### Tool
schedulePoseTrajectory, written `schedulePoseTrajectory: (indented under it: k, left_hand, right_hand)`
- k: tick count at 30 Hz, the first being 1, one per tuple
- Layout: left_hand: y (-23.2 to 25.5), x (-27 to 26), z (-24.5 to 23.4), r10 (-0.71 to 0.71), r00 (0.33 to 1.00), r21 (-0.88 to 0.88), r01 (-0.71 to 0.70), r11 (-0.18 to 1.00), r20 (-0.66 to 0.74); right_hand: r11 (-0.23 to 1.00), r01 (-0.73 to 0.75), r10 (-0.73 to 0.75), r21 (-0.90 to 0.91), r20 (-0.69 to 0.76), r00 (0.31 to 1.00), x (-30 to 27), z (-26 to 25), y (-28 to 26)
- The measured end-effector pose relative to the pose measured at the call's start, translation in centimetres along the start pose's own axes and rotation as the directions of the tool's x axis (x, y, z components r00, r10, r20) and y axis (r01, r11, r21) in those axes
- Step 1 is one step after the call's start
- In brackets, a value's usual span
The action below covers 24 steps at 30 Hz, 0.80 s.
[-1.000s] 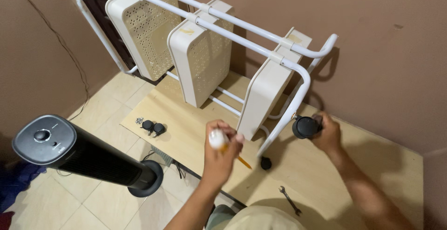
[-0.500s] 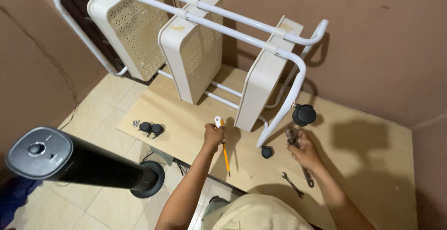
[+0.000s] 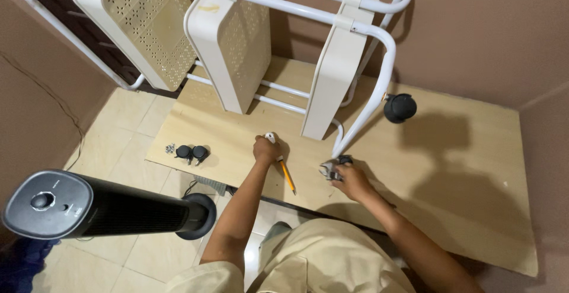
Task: The person assembles a white plastic shoe rack by attaching black caster wheels to the frame legs. They use a screwdriver and a wrench to tighten the screws securing each wheel to the rack.
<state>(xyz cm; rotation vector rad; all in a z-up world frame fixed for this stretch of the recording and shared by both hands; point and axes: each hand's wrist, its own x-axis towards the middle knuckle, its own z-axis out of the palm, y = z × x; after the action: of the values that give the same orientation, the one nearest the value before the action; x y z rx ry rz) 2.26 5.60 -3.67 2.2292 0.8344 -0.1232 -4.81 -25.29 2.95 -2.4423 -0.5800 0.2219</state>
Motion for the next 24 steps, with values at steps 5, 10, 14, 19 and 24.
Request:
schedulePoseTrajectory:
  k: [5,10,14,19,24]
  left_hand:
    - [-0.9,0.5,1.2,0.051,0.999,0.037,-0.051,0.998,0.005]
    - [-1.9,0.9,1.7,0.042,0.999,-0.010,-0.042,0.999,0.028]
    - [-2.3,0.8,1.6,0.099,0.995,-0.044,-0.099,0.994,-0.001]
    - [-2.5,-0.5,1.4,0.129,0.991,-0.056,-0.130,0.990,-0.025]
    - [-2.7,-1.7,0.9,0.297,0.948,0.014,-0.298,0.955,-0.109]
  right_hand:
    - [0.986,-0.095,0.087,-0.138,-0.058,0.995,2.9,4.5,-2.7]
    - [0.935,-0.322,0.315,-0.153,-0.064,0.947,4.9,6.0,-4.8]
    - [0.944,-0.305,0.280,-0.126,-0.184,0.942,5.9,6.6,-5.4]
    - [0.923,-0.307,0.278,-0.230,-0.150,0.949,6.3,6.7,-5.6]
    - [0.936,-0.296,0.278,-0.188,-0.120,0.953,6.3,6.2,-5.8]
